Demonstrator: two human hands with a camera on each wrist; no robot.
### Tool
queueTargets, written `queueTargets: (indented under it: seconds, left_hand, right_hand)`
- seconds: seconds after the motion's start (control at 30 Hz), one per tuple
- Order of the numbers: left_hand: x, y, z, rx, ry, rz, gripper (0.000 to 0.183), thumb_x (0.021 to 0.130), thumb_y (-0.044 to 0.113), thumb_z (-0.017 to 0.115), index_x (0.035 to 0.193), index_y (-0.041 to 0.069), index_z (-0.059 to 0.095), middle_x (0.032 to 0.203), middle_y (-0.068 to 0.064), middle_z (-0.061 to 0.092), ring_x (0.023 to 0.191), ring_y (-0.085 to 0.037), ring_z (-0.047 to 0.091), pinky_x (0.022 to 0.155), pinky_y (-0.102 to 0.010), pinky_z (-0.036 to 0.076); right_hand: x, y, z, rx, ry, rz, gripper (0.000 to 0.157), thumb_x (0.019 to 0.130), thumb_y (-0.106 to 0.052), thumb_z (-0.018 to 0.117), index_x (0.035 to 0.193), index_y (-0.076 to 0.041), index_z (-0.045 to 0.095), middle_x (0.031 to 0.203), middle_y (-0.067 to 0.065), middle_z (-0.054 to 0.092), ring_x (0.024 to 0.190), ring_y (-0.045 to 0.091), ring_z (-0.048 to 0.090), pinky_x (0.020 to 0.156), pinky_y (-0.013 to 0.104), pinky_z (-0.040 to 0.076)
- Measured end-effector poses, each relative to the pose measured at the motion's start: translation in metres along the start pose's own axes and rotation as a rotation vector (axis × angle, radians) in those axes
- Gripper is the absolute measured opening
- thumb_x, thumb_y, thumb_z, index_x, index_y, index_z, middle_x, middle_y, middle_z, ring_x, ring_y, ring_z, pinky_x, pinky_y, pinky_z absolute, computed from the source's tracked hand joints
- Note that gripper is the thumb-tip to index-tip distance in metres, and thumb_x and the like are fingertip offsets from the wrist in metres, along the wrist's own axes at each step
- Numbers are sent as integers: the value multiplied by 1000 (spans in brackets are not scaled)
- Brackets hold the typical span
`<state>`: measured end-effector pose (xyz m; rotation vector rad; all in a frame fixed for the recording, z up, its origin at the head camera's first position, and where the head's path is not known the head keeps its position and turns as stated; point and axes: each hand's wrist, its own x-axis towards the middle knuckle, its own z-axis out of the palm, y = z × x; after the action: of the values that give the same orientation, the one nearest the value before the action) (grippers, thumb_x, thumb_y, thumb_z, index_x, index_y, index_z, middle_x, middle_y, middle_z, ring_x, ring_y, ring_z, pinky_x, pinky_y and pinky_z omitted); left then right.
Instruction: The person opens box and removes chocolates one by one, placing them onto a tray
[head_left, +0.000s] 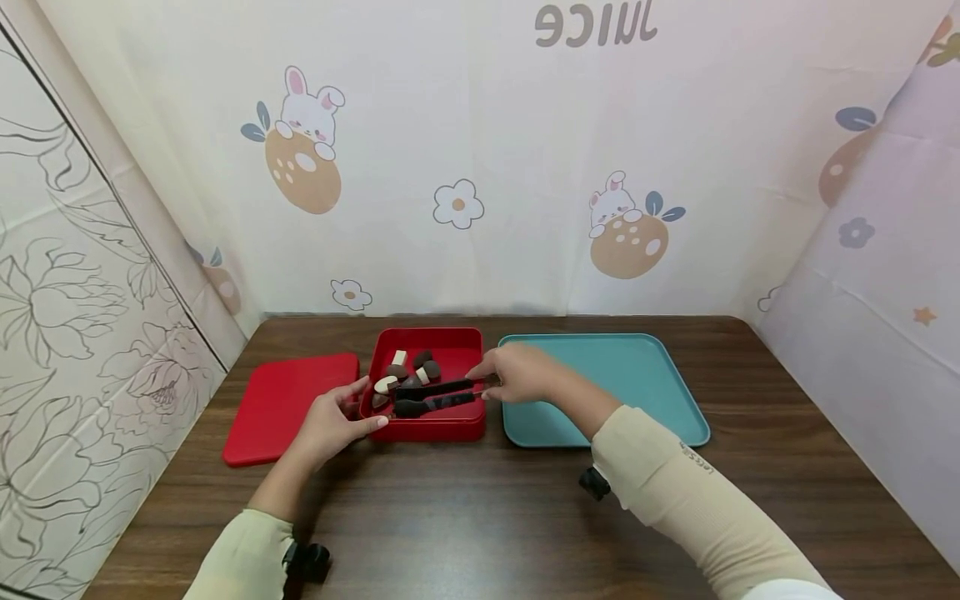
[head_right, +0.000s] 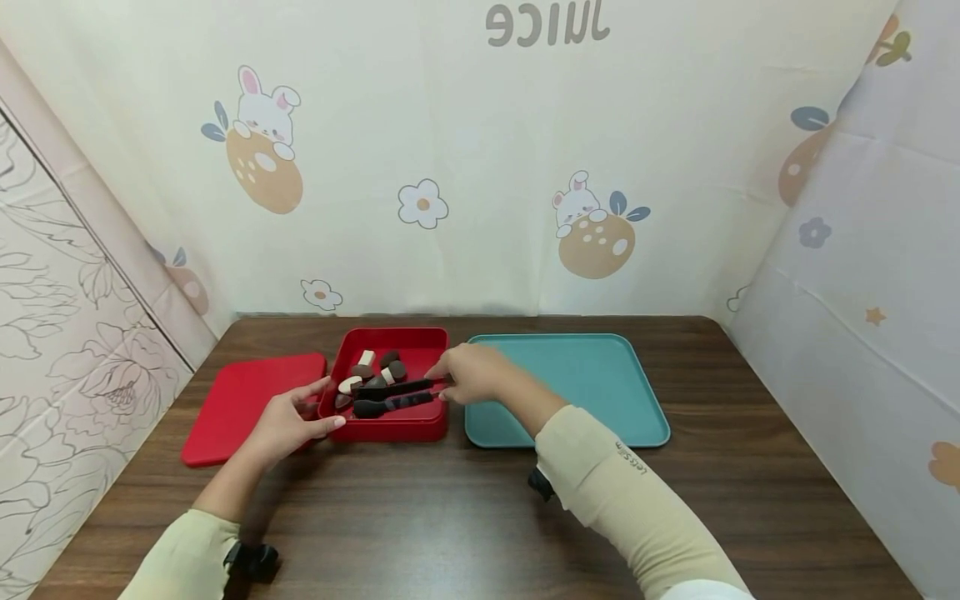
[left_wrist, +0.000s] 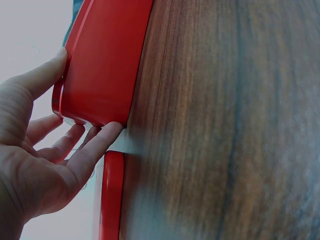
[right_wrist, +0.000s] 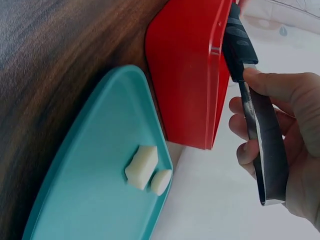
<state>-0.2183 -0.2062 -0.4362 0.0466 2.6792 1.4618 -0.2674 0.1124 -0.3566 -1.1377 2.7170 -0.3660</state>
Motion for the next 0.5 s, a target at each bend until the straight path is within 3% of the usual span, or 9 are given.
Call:
queueTargets:
  seconds: [0.1,0.23,0.33,0.5]
  left_hand:
    - [0,-1,0,1,1,7,83,78,33,83,147,9,43,135,-22,55,116,-35,57,87,-43,55]
    - [0,0,0,-5,-1,8,81,80,30,82,148,8,43,136,-22,54,117,-36,56,87,-43,55]
    - [0,0,0,-7,-2,4,81,79,30,83,147,9,44,137,-21,53,118,-35,56,88,-43,55]
    - [0,0,0,-5,-3,2,83,78,33,83,147,9,44,137,-22,53,116,-36,56,85,-42,56]
  right_hand:
    - [5,-5,4,-18,-31,2,34,87,-20,74,120,-14,72,100,-1,71,59,7,51,55,24,46]
    - [9,-13,8,-68,-39,-15,36,86,-22,74,121,-14,71,83,-5,67,53,5,48,52,23,44]
    - [11,-17,11,-161,-11,-21,36,87,-23,73,122,-17,71,72,-7,59,52,5,46,48,22,40]
    - [11,-19,14,-291,12,27,38,87,-28,73,125,-25,69,71,-7,57,59,7,48,47,21,39]
